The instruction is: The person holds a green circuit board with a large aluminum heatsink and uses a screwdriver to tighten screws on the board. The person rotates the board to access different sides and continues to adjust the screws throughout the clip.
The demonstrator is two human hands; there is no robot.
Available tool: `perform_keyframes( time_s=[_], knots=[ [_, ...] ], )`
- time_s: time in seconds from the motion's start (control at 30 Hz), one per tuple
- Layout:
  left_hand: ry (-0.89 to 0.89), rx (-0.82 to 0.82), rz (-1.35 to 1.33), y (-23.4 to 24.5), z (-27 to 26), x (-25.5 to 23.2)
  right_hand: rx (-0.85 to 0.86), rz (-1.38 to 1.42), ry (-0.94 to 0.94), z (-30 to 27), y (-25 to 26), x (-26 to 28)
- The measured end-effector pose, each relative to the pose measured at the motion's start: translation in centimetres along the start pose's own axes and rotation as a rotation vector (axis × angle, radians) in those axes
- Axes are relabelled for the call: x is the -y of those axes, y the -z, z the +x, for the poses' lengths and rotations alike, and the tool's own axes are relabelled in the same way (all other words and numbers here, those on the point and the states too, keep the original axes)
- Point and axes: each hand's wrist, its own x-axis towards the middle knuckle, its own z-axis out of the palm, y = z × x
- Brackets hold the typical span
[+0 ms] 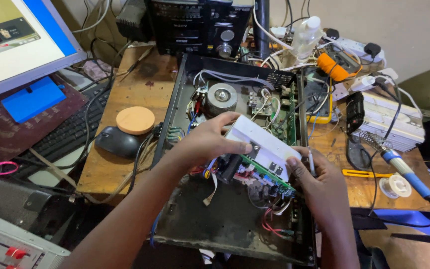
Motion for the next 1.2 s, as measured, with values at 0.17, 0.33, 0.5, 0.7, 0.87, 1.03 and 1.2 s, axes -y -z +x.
perform_keyframes(
  time_s=[0.17, 0.33, 0.5, 0.7, 0.87, 1.03, 1.2],
  knots=[
    [-0.023, -0.065, 0.238, -0.2, -0.2, -0.3, -0.134, -0.434, 0.032, -2.7, 1.2, 1.2],
    [-0.165, -0.079, 0.146, -0.5, 0.6, 1.4, -0.125, -0.402, -0.148, -4.9, 3.4, 0.4],
    [-0.233, -0.087, 0.186, -0.5, 0.8, 1.9, -0.010, -0.510, 0.087, -6.2, 4.5, -0.8],
    [-0.233, -0.094, 0.204, -0.6, 1.0, 2.4, 0.117, -0.351, 0.319, -5.2, 4.9, -0.3],
    [-0.208, -0.101, 0.182, -0.7, 0.7, 2.3, -0.089, -0.177, 0.143, -5.3, 3.2, 1.7],
    [-0.252, -0.102, 0.290, -0.8, 1.2, 2.5, -0.024, -0.058, 0.264, -5.0, 3.3, 2.6],
    [-0.155, -0.115, 0.290, -0.9, 0.6, 1.5, -0.135, 0.188, 0.270, -5.3, 2.3, 3.7]
  ],
)
